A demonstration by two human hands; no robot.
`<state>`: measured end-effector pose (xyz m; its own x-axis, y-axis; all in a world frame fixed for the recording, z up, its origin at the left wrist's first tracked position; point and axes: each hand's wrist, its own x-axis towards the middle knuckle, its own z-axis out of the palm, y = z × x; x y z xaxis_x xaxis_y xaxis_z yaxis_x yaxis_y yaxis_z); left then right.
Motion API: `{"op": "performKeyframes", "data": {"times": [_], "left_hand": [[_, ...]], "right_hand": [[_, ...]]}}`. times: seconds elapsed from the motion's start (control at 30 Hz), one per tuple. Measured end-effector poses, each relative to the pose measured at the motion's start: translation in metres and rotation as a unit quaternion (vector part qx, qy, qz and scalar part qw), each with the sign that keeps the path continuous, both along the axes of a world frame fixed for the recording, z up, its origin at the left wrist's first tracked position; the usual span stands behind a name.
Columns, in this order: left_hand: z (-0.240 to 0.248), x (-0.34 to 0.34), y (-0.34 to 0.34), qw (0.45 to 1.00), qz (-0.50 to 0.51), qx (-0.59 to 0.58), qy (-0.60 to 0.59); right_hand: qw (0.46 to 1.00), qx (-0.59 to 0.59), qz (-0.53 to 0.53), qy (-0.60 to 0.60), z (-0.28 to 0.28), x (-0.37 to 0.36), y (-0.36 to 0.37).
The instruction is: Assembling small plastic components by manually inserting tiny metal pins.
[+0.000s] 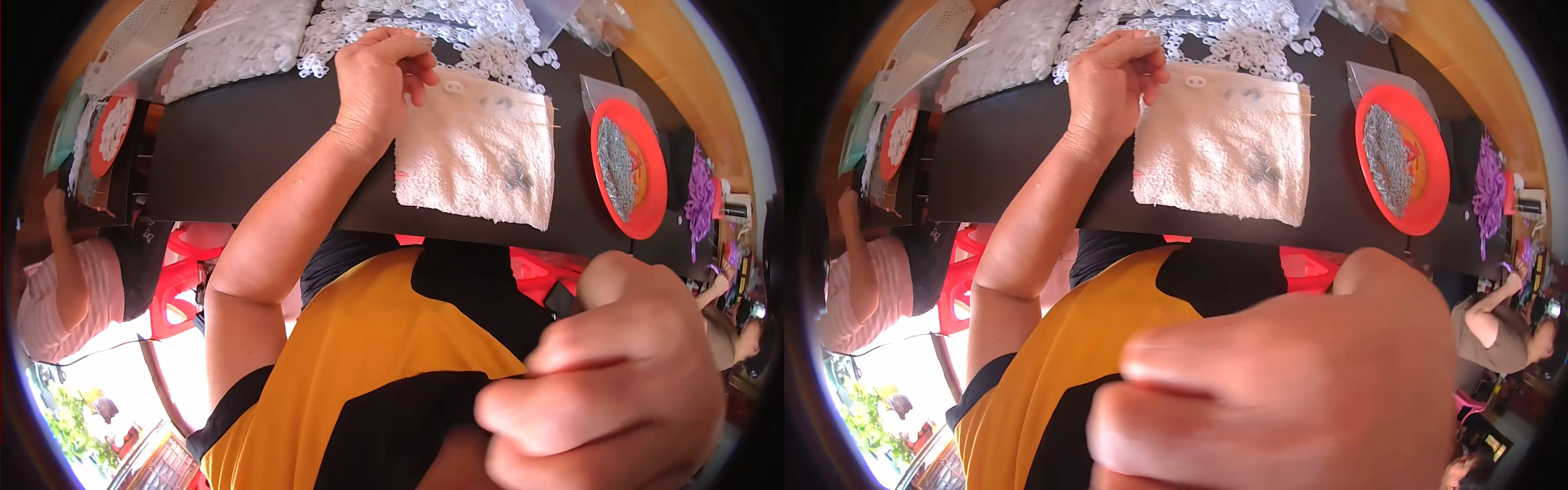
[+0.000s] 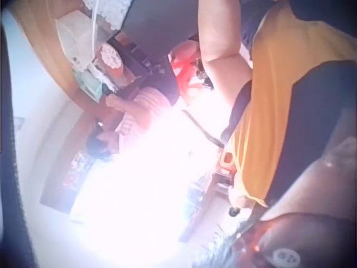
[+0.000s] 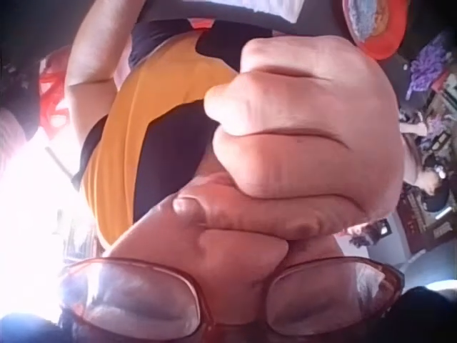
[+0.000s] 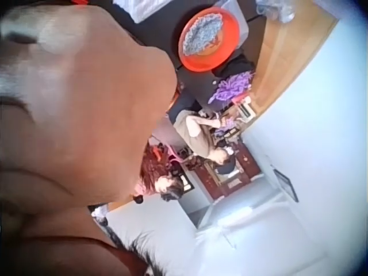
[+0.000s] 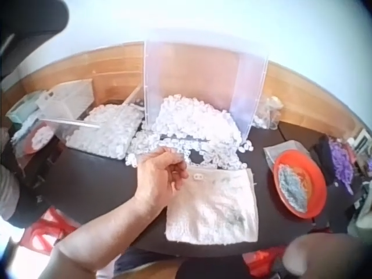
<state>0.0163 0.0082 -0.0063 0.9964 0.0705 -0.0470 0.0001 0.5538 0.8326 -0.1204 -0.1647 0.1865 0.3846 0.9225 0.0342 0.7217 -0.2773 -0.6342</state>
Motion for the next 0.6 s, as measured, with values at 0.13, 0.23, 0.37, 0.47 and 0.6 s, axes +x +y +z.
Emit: {"op": "performKeyframes", "data": {"times": [0.13, 0.23, 0.37, 0.47, 0.6], "left_hand": [[-0.003, -0.014, 0.027, 0.999, 0.035, 0.023, 0.005], [0.004, -0.008, 0.014, 0.999, 0.007, 0.030, 0.010], [0.004, -0.008, 0.015, 0.999, 0.013, 0.027, 0.022], [0.003, -0.007, 0.016, 0.999, 0.009, 0.021, 0.023], [0.003, -0.007, 0.016, 0.999, -0.002, 0.027, 0.037]], "right_hand": [[0.974, 0.192, 0.017, 0.118, -0.063, 0.064, -0.004], [0.947, 0.141, -0.286, 0.050, -0.118, 0.122, 0.003], [0.925, 0.038, -0.276, -0.257, -0.170, 0.154, 0.011], [0.937, -0.003, -0.269, -0.223, -0.171, 0.153, 0.019], [0.936, -0.050, -0.253, -0.238, -0.182, 0.157, 0.020]]}}
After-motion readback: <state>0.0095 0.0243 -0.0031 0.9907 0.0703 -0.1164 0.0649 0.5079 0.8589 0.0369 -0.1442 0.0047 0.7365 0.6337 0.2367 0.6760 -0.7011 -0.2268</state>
